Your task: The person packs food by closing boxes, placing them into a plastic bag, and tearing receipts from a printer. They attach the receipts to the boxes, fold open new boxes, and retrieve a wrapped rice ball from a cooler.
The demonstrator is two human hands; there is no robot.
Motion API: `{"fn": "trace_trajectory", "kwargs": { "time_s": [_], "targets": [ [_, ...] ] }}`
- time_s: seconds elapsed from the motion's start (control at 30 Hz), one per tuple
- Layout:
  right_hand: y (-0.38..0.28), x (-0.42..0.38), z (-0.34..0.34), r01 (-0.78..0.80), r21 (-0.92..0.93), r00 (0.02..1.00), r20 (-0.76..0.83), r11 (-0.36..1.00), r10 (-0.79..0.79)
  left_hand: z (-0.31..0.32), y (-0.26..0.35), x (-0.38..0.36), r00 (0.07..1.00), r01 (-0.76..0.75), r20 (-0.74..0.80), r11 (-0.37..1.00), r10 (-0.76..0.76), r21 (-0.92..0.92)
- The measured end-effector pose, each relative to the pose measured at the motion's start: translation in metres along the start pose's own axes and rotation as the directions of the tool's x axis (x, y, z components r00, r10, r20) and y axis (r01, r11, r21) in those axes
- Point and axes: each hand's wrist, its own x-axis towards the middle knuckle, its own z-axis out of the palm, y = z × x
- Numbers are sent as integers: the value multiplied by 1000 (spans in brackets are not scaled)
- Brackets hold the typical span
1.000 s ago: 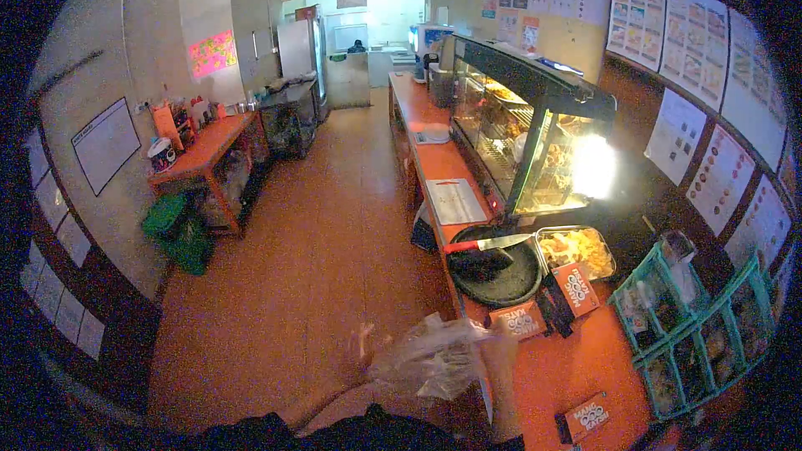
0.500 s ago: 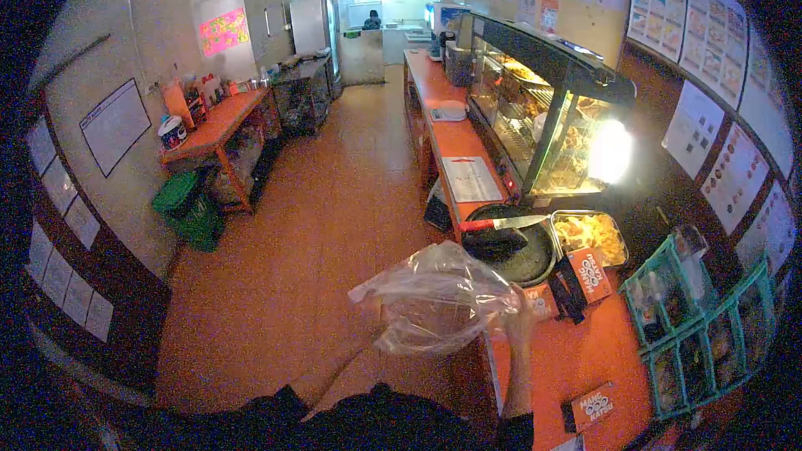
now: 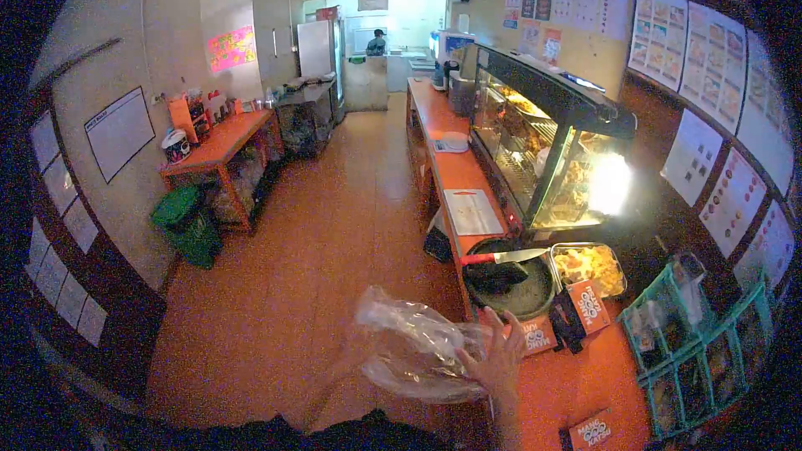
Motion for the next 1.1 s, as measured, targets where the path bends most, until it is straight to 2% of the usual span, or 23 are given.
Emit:
{"fn": "trace_trajectory", "kwargs": {
  "time_s": [0.07,0.13,0.17,0.2,0.23,0.27,0.3,0.33,0.37,0.4,0.43,0.47,0.5,0.57,0.6,0.7,0.77,0.8,0.83,0.9,0.93,1.0,1.1],
  "targets": [
    [-51,4,-2,278,-296,960,42,914,-278,60,19,-2,975,-168,-182,965,132,-200],
    [-34,14,44,238,-334,959,-66,912,-275,72,34,-20,944,-254,-271,937,187,-239],
    [-9,22,55,89,-267,995,-9,960,-95,52,59,-32,968,-251,-118,839,221,-482],
    [14,33,63,-65,-208,996,53,976,77,33,71,-35,956,-200,18,693,293,-692],
    [44,36,67,-58,-209,996,50,976,70,0,57,-39,969,246,210,514,-128,-822],
    [78,32,71,-62,-316,994,-105,947,31,-10,-7,-26,986,161,49,859,-157,-486],
    [95,31,73,-85,-415,968,-251,906,-24,-5,-68,-13,988,110,-107,994,-111,-18],
    [79,30,69,-81,-415,968,-251,906,-28,-1,-82,-25,988,109,-111,994,-111,-19],
    [45,25,59,-89,59,980,-172,994,98,5,-92,-35,988,65,-148,978,-35,197],
    [25,24,56,-124,524,983,-48,843,175,4,-97,-35,985,20,-166,911,53,413],
    [43,27,77,44,567,993,-117,822,27,4,-108,-29,984,13,-165,908,62,420],
    [25,20,62,-214,841,976,211,497,63,10,-113,-21,980,19,-189,920,60,393],
    [2,7,45,-495,865,865,499,86,-48,18,-116,-8,976,24,-212,930,59,367],
    [-17,-12,43,-472,829,788,549,301,-277,18,-131,9,964,30,-261,951,54,308],
    [-11,-26,42,-650,726,654,684,223,-322,24,-135,20,956,34,-289,962,48,271],
    [20,-32,16,-722,651,610,759,235,-228,51,-140,48,938,45,-346,988,10,150],
    [42,-25,-4,-453,646,703,683,614,-199,69,-151,66,927,36,-375,996,-4,79],
    [66,-30,2,-186,467,820,558,865,-124,70,-161,69,924,36,-381,998,-17,41],
    [87,-35,11,51,161,908,403,986,-113,85,-163,68,923,39,-382,999,-34,6],
    [121,-45,20,-69,-35,996,58,997,71,99,-179,76,923,47,-380,997,-65,-56],
    [107,-45,14,-91,-40,994,63,995,93,87,-133,68,931,56,-359,997,-72,-54],
    [83,-36,2,-457,-318,884,-61,830,463,67,-46,63,951,-78,-260,945,166,319],
    [123,-49,27,-357,-338,934,-148,871,325,134,-128,104,986,-122,-84,967,144,224]
  ]
}}
